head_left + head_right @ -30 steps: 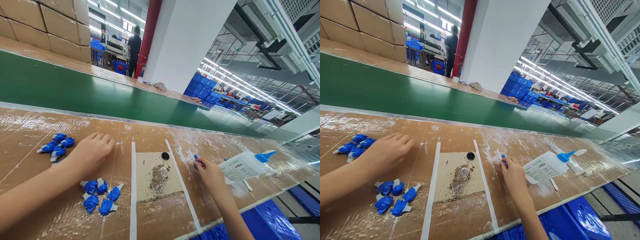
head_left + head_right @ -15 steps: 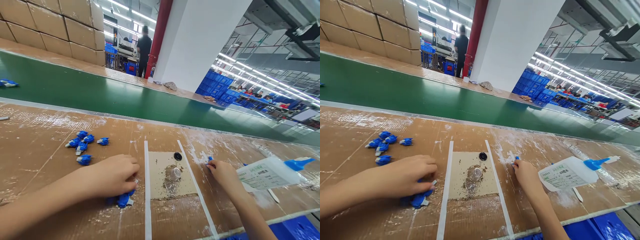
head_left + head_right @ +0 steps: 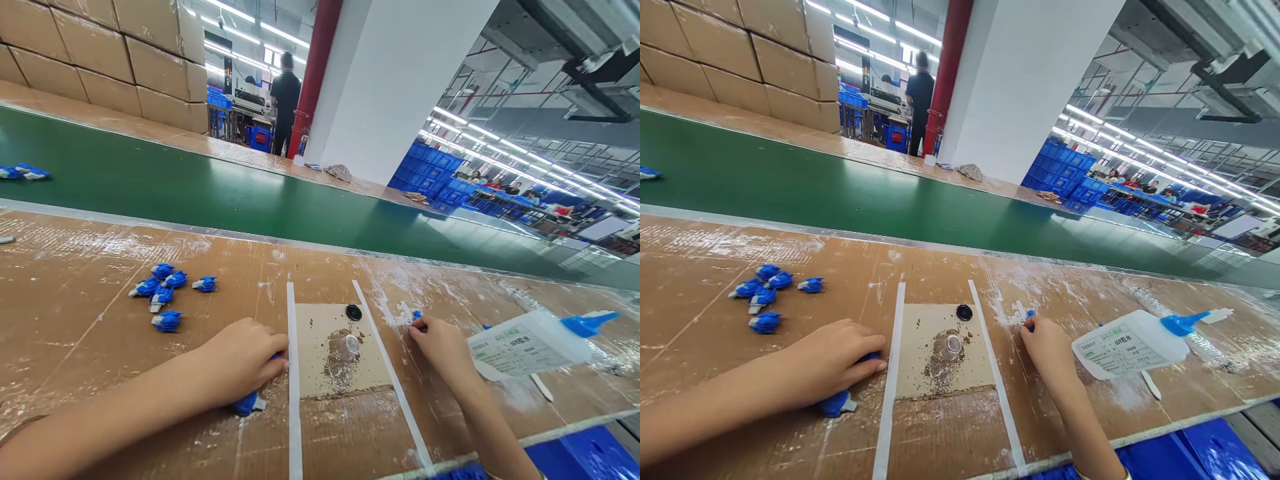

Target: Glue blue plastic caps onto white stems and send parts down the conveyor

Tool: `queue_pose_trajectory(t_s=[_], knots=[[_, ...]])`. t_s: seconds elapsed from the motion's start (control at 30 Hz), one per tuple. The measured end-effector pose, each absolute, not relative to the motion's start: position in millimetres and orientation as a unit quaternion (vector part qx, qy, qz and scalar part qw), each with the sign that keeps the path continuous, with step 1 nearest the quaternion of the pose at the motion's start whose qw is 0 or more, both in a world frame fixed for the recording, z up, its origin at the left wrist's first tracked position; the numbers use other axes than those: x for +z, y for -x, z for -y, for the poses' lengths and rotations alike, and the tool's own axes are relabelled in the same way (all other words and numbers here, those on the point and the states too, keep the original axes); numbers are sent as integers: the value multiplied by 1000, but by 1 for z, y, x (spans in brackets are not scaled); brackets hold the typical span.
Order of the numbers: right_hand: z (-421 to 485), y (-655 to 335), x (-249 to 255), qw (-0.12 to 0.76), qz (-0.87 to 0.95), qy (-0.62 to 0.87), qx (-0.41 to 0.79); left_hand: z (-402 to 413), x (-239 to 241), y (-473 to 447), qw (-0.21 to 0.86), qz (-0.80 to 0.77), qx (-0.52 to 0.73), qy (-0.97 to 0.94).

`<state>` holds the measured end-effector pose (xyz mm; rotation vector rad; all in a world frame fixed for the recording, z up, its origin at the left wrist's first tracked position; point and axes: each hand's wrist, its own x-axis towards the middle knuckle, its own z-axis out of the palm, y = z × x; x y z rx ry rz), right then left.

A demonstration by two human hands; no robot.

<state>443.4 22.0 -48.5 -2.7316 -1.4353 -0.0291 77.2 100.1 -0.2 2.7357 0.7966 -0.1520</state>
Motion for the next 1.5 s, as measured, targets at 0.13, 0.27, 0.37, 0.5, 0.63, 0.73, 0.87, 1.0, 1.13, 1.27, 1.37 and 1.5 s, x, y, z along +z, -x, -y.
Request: queue_pose_trajectory(t_s=[0.13,0.27,0.37,0.5,0.63,0.73,0.87,1.0,1.13,1.27,1.37,1.5], knots=[[-6,-414,-37,120,527,841,11,-104,13,-68,158,-292,-66,-941],[13,-370,-22,204,667,714,61,-111,18,-61,202,-260,-53,-943],[13,-346,-16,237,756,608,42,-113,12,-64,215,-213,-48,-952],[2,-336,-18,216,796,565,13,-112,4,-71,170,-188,-42,-966],[4,-334,-22,254,772,580,54,-110,3,-75,231,-224,-14,-947],[11,-326,-24,403,670,596,184,-103,0,-80,435,-269,45,-858],[18,-305,-27,589,485,500,409,-85,-8,-90,739,-262,133,-606],[21,-283,-28,644,391,409,514,-70,-11,-95,821,-227,172,-495],[25,-271,-28,638,408,413,506,-67,-10,-95,828,-228,184,-478],[27,-268,-28,625,444,450,458,-67,-8,-94,826,-226,184,-482],[29,-265,-29,607,496,482,393,-66,-7,-94,828,-230,180,-478],[29,-255,-33,546,613,533,205,-65,-8,-94,830,-237,176,-473]])
